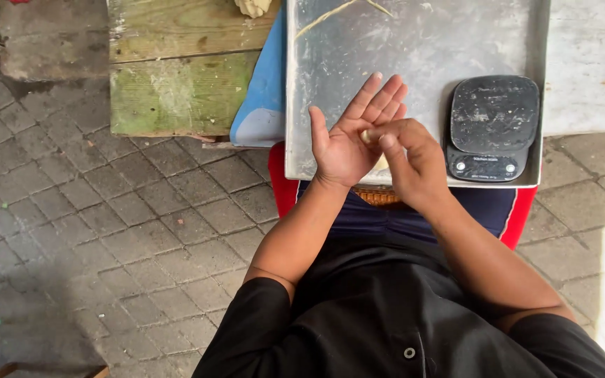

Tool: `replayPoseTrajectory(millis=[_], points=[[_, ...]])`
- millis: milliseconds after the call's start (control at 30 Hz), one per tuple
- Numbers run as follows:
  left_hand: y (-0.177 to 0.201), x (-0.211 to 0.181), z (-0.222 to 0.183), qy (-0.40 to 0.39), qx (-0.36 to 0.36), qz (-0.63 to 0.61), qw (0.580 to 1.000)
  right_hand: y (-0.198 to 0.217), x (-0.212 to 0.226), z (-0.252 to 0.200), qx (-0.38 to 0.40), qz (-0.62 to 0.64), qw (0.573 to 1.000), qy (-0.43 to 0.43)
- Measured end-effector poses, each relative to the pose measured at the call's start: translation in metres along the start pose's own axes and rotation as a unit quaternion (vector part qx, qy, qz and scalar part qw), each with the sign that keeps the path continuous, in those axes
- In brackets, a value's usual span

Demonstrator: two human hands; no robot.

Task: Shaping small pieces of dough into thin strips and arranging them into patterns on a metal tray.

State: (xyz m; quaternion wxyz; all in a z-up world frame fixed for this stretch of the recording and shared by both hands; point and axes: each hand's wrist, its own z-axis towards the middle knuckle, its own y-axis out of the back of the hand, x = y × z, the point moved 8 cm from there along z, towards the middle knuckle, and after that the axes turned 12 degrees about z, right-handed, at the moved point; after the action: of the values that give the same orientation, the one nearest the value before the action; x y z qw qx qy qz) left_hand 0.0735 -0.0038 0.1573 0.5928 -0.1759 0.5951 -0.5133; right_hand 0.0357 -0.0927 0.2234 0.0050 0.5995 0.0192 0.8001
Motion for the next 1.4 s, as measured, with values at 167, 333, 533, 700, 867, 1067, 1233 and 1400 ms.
replayPoseTrajectory(millis=[167,333,533,700,867,1067,1233,1400], points=[[0.004,0.011,0.010,-0.018,-0.033,-0.049,0.998,0.011,-0.003,0.014,-0.056,-0.005,0.998,0.002],[0.016,0.013,0.006,-0.032,-0.087,-0.093,0.991,0.021,-0.026,0.012,-0.113,0.074,0.991,-0.013],[0.017,0.018,0.001,0.013,-0.094,-0.055,0.994,0.013,-0.025,0.004,-0.005,-0.146,0.989,-0.026],[0.024,0.043,-0.004,0.073,-0.100,0.083,0.989,-0.018,-0.007,-0.013,0.055,-0.383,0.890,0.241],[0.035,0.054,-0.010,0.077,-0.102,0.076,0.989,0.004,-0.043,-0.007,0.078,-0.297,0.951,0.022],[0.050,0.051,-0.021,0.058,-0.139,0.028,0.988,0.003,-0.031,-0.016,0.075,-0.167,0.983,-0.029],[0.031,0.056,-0.015,0.048,-0.156,0.095,0.982,0.010,-0.037,0.004,-0.057,-0.061,0.996,-0.029],[-0.008,0.065,-0.017,0.015,-0.081,0.412,0.907,0.006,-0.047,0.026,-0.080,0.044,0.985,-0.149]])
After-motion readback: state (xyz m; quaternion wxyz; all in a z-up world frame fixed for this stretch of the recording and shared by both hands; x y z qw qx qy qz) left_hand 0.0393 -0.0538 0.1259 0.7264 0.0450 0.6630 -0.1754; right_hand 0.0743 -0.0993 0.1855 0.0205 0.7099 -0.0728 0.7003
